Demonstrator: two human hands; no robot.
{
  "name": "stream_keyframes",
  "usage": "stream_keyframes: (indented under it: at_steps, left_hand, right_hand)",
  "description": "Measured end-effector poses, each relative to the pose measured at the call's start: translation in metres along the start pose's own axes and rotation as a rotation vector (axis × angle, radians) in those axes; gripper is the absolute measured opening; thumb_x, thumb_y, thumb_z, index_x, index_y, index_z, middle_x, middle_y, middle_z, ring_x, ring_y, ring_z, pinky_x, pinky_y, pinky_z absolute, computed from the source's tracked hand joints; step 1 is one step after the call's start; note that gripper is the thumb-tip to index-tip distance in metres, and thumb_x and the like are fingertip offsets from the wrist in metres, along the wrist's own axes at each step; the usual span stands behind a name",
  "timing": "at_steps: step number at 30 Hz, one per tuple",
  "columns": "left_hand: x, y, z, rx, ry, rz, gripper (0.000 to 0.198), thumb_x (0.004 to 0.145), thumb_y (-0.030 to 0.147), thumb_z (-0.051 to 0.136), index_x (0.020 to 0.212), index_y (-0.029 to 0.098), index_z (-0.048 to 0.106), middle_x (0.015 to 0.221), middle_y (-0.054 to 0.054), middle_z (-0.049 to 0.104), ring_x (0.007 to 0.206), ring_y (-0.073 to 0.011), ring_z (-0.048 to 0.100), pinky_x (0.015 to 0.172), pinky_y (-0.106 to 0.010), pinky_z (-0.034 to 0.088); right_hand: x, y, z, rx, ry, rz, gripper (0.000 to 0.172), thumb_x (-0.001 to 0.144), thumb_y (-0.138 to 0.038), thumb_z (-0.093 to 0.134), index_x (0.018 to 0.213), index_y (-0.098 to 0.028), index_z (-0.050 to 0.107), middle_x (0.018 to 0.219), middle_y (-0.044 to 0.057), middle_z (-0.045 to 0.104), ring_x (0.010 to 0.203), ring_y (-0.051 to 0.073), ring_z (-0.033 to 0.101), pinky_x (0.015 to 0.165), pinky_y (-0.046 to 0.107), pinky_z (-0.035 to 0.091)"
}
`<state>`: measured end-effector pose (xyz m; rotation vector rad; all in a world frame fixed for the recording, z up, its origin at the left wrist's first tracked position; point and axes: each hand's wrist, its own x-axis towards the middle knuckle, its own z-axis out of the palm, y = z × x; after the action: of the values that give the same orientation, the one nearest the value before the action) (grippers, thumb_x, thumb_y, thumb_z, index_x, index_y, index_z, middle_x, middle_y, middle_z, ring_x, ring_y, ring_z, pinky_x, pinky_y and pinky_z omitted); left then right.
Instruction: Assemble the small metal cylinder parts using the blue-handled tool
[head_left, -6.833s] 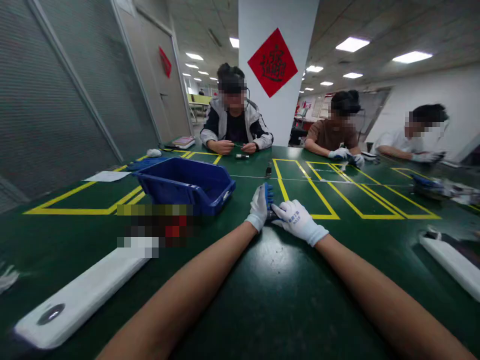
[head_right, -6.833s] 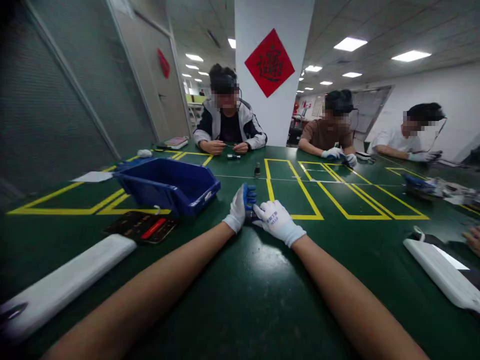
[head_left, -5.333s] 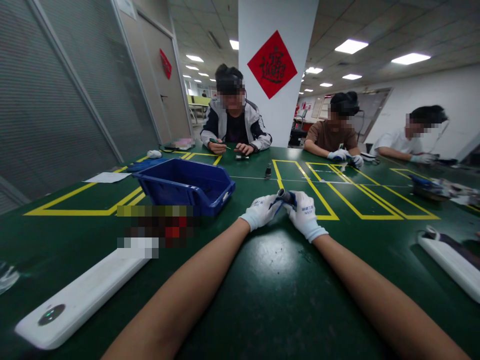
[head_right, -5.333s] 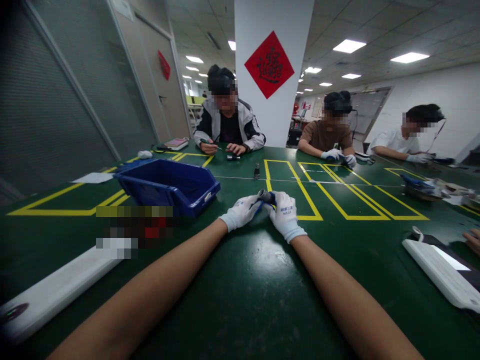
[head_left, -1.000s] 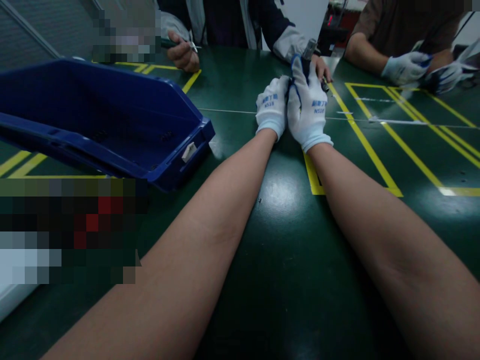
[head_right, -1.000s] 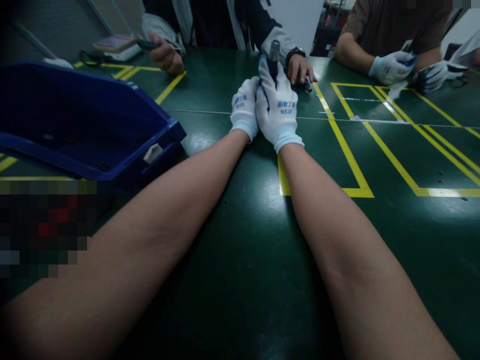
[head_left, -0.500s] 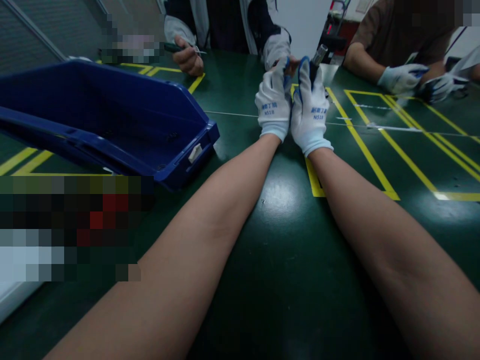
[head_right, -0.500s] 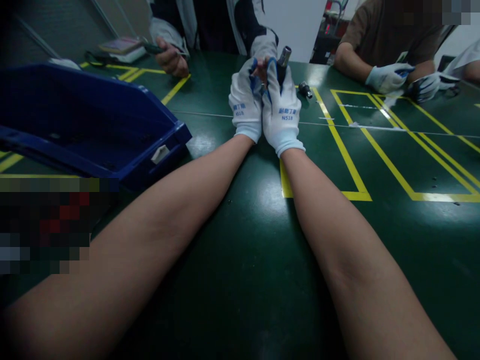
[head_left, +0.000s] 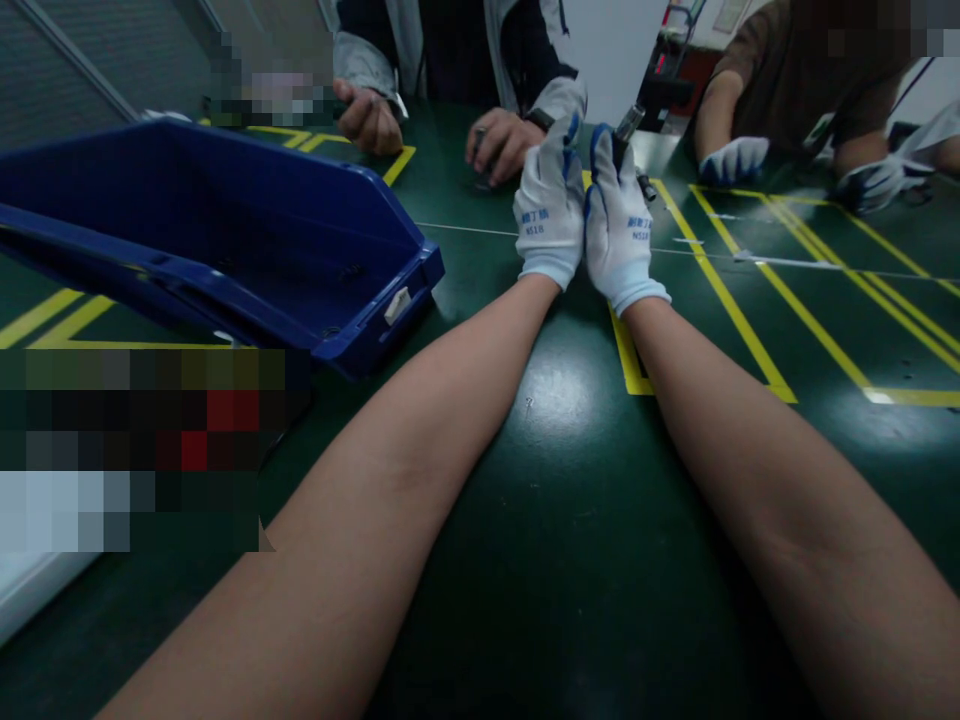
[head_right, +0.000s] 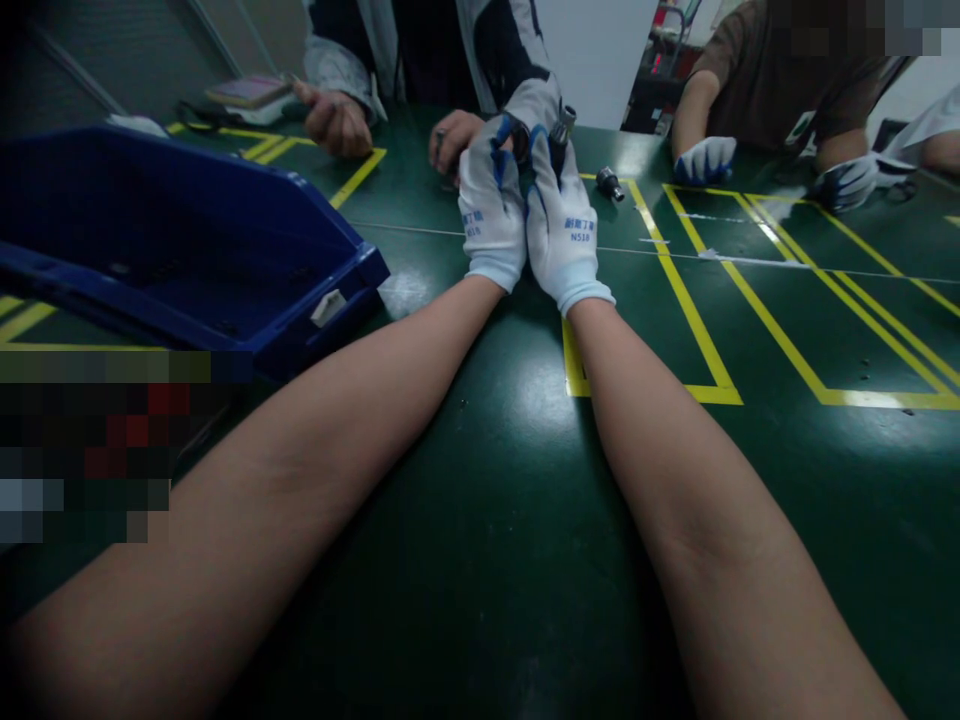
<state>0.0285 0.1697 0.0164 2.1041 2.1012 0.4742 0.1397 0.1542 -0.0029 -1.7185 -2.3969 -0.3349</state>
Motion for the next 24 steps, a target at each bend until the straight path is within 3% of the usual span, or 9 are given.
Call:
stream_keyframes:
  at_steps: [2, 3, 4, 7, 10, 12, 16, 21, 24]
  left_hand:
    - [0.002, -0.003, 0.004, -0.007, 0.292, -0.058, 0.057, 0.087, 0.042, -0.009, 0.143, 0.035, -0.016, 0.149, 0.021, 0.016, 0.137, -0.0019, -0.015, 0.118, -0.022, 0.009]
    - [0.003, -0.004, 0.007, -0.027, 0.384, -0.052, 0.057, 0.087, 0.041, -0.01, 0.144, 0.036, -0.008, 0.149, 0.021, 0.019, 0.139, -0.0023, -0.007, 0.117, -0.022, 0.013]
    - [0.004, -0.006, 0.01, -0.042, 0.394, -0.033, 0.057, 0.088, 0.041, -0.009, 0.145, 0.036, -0.002, 0.148, 0.019, 0.023, 0.14, -0.0038, 0.001, 0.116, -0.023, 0.017]
    - [0.005, -0.008, 0.021, -0.087, 0.196, 0.075, 0.055, 0.09, 0.044, 0.003, 0.144, 0.037, 0.013, 0.144, 0.012, 0.037, 0.137, -0.0129, 0.025, 0.114, -0.031, 0.024]
    - [0.006, -0.008, 0.029, -0.116, 0.046, 0.167, 0.052, 0.091, 0.046, 0.014, 0.142, 0.036, 0.023, 0.14, 0.006, 0.043, 0.133, -0.0196, 0.033, 0.112, -0.037, 0.026]
    - [0.008, -0.007, 0.032, -0.131, 0.028, 0.2, 0.05, 0.091, 0.045, 0.017, 0.14, 0.035, 0.029, 0.137, 0.003, 0.046, 0.13, -0.0212, 0.037, 0.11, -0.037, 0.029]
    - [0.01, -0.008, 0.035, -0.158, 0.049, 0.222, 0.046, 0.092, 0.041, 0.019, 0.133, 0.032, 0.038, 0.128, 0.0, 0.052, 0.12, -0.0211, 0.048, 0.103, -0.037, 0.038]
    - [0.004, -0.007, 0.029, -0.158, -0.016, 0.176, 0.047, 0.092, 0.043, 0.023, 0.137, 0.034, 0.032, 0.135, 0.002, 0.046, 0.131, -0.0237, 0.035, 0.109, -0.04, 0.029]
    - [-0.001, -0.005, 0.024, -0.152, -0.018, 0.127, 0.047, 0.093, 0.043, 0.022, 0.137, 0.035, 0.033, 0.136, 0.002, 0.046, 0.132, -0.0228, 0.034, 0.11, -0.038, 0.03]
  right_hand:
    - [0.001, 0.003, 0.004, 0.006, -0.021, -0.009, 0.069, 0.089, -0.056, 0.014, 0.146, -0.024, -0.008, 0.15, 0.003, 0.023, 0.138, 0.036, 0.014, 0.107, 0.063, 0.019]
    - [0.001, 0.003, 0.005, 0.008, -0.02, -0.01, 0.07, 0.089, -0.056, 0.015, 0.146, -0.024, -0.009, 0.15, 0.004, 0.022, 0.138, 0.037, 0.015, 0.107, 0.063, 0.019]
    - [0.0, 0.003, 0.004, 0.006, -0.017, -0.012, 0.07, 0.089, -0.055, 0.016, 0.146, -0.024, -0.011, 0.151, 0.004, 0.021, 0.138, 0.037, 0.014, 0.107, 0.063, 0.018]
    - [-0.002, -0.002, -0.002, -0.029, 0.044, 0.015, 0.069, 0.09, -0.054, 0.013, 0.141, -0.024, -0.022, 0.153, 0.001, 0.014, 0.139, 0.034, 0.007, 0.109, 0.061, 0.015]
    - [-0.004, -0.007, -0.009, -0.043, 0.205, 0.085, 0.061, 0.091, -0.046, 0.003, 0.137, -0.024, -0.03, 0.153, -0.005, 0.004, 0.141, 0.027, 0.003, 0.112, 0.054, 0.016]
    - [-0.006, -0.007, -0.013, -0.038, 0.256, 0.123, 0.058, 0.091, -0.042, 0.002, 0.136, -0.026, -0.032, 0.153, -0.006, 0.003, 0.141, 0.025, 0.006, 0.112, 0.051, 0.019]
    - [-0.007, -0.004, -0.015, -0.033, 0.222, 0.104, 0.061, 0.092, -0.041, 0.007, 0.137, -0.025, -0.031, 0.153, -0.003, 0.01, 0.139, 0.03, 0.012, 0.11, 0.056, 0.019]
    - [-0.008, -0.005, -0.016, -0.024, 0.283, 0.112, 0.059, 0.093, -0.042, 0.008, 0.145, -0.026, -0.015, 0.152, 0.003, 0.017, 0.134, 0.034, 0.026, 0.105, 0.058, 0.023]
    - [-0.009, -0.008, -0.015, -0.005, 0.238, 0.087, 0.057, 0.093, -0.042, 0.009, 0.147, -0.028, -0.005, 0.152, 0.001, 0.02, 0.132, 0.032, 0.031, 0.105, 0.053, 0.027]
